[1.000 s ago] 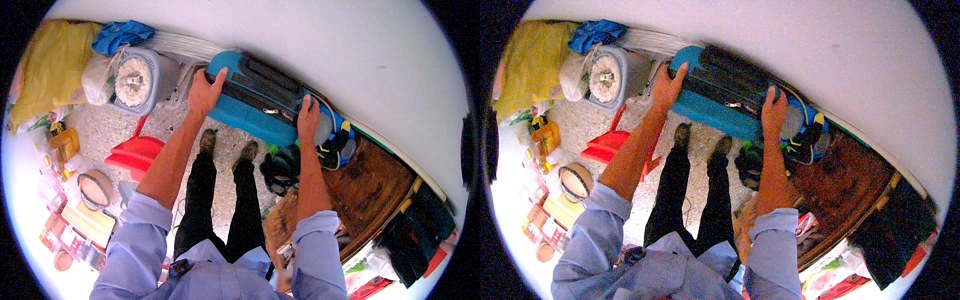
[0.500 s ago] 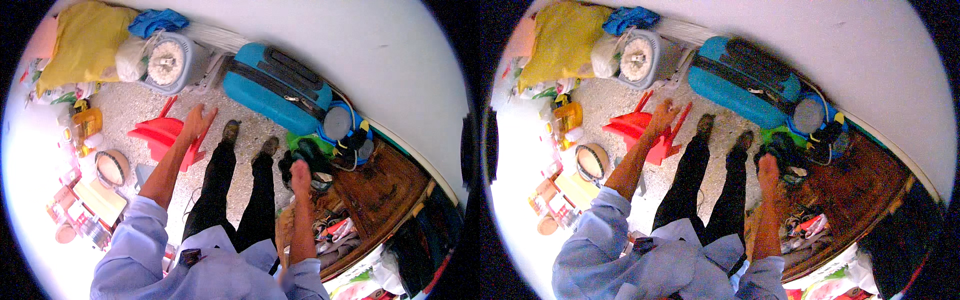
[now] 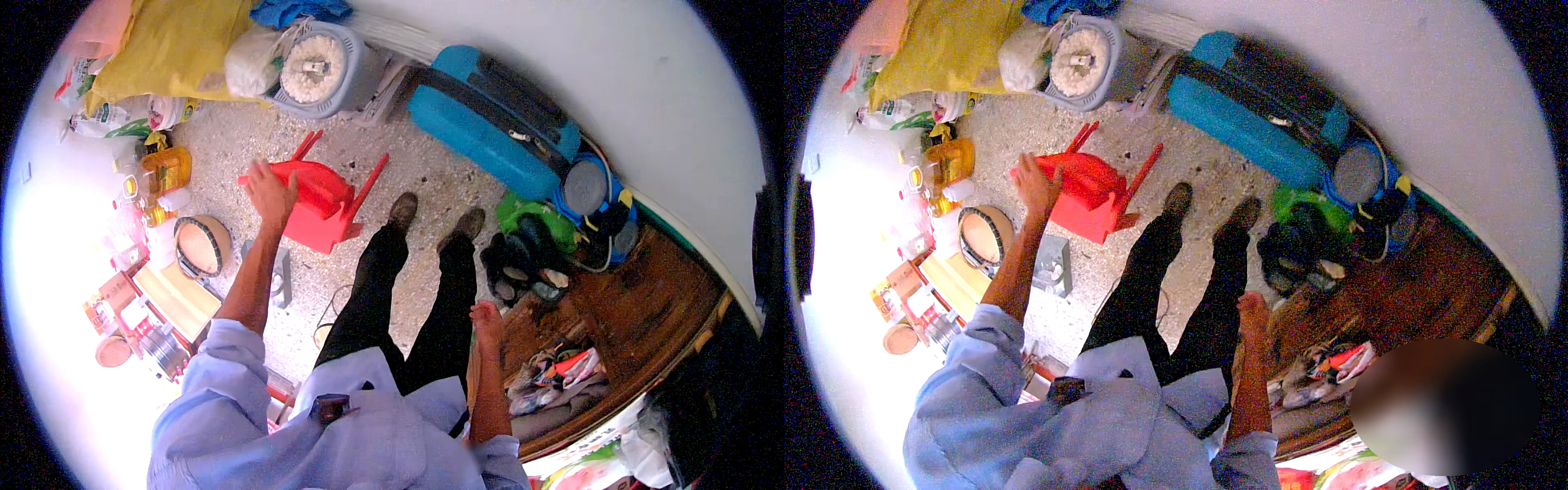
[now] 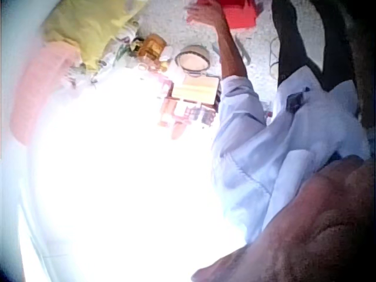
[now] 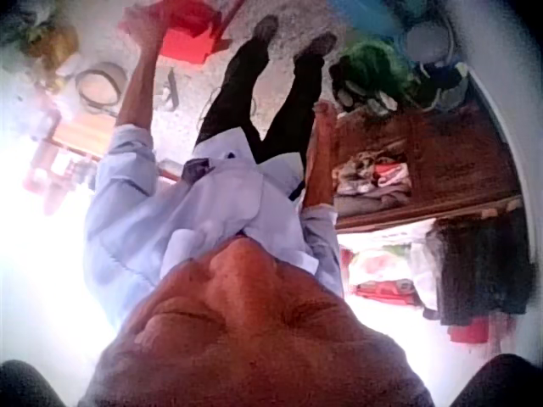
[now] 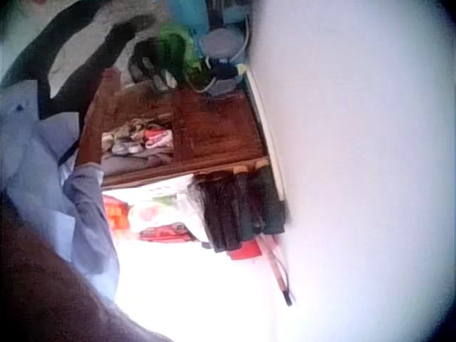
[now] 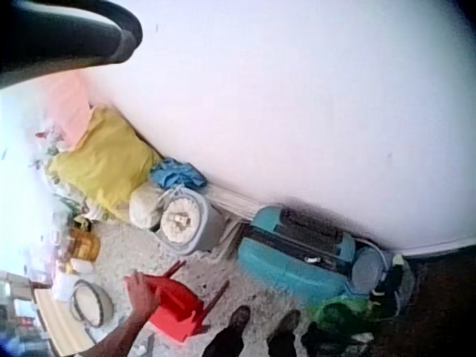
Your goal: The person organizes various items in a storage area, moving a green plastic bag, a pair of boots, a blue suitcase, and a small red chair. They then pick up a metal dustpan and a cloth, wiping the dustpan before moving a large woven tray.
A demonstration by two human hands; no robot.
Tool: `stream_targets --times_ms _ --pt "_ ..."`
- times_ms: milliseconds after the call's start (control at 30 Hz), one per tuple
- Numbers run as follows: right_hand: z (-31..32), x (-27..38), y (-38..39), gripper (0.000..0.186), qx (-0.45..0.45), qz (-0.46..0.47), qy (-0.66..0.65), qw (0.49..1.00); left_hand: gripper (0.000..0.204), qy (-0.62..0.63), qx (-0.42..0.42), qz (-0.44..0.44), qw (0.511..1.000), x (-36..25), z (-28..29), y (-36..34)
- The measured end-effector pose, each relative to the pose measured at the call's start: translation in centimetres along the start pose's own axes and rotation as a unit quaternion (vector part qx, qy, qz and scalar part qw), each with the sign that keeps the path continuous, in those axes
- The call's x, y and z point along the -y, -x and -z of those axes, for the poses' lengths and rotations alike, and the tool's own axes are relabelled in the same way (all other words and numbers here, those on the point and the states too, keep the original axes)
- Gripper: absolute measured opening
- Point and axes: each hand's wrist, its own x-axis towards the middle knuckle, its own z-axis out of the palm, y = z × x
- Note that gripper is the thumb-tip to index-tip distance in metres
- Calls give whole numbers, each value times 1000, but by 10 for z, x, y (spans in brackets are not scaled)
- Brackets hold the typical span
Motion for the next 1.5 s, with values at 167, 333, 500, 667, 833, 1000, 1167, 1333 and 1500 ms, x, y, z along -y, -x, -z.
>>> stream_targets --times_ms 167,333,500,667,833,1000,1167,1333,1500 --pt "-46 -1 40 20 -6 -104 -168 980 78 261 146 326 897 79 -59 -7" --pt "-87 0 76 17 -15 -41 -137 990 37 477 213 415 745 17 -53 -1" --pt "-93 7 84 18 -13 -81 -161 984 23 546 221 339 734 24 -67 7" --pt "-97 -2 98 20 0 -107 -207 973 24 535 229 254 773 -23 -51 21" --pt "-74 -7 108 21 6 -116 -183 976 21 551 210 112 800 -84 -29 58" --pt "-46 -42 134 22 1 -121 -214 969 18 523 202 75 825 -104 -20 78" --pt "-36 -82 166 21 -46 -151 -279 947 21 518 214 -16 828 -117 -17 106" --pt "-58 -98 171 19 -48 -145 -311 938 46 450 204 -132 859 -130 -47 153" --pt "-87 -87 176 19 -40 -157 -296 941 58 281 230 -183 914 -169 -19 202"
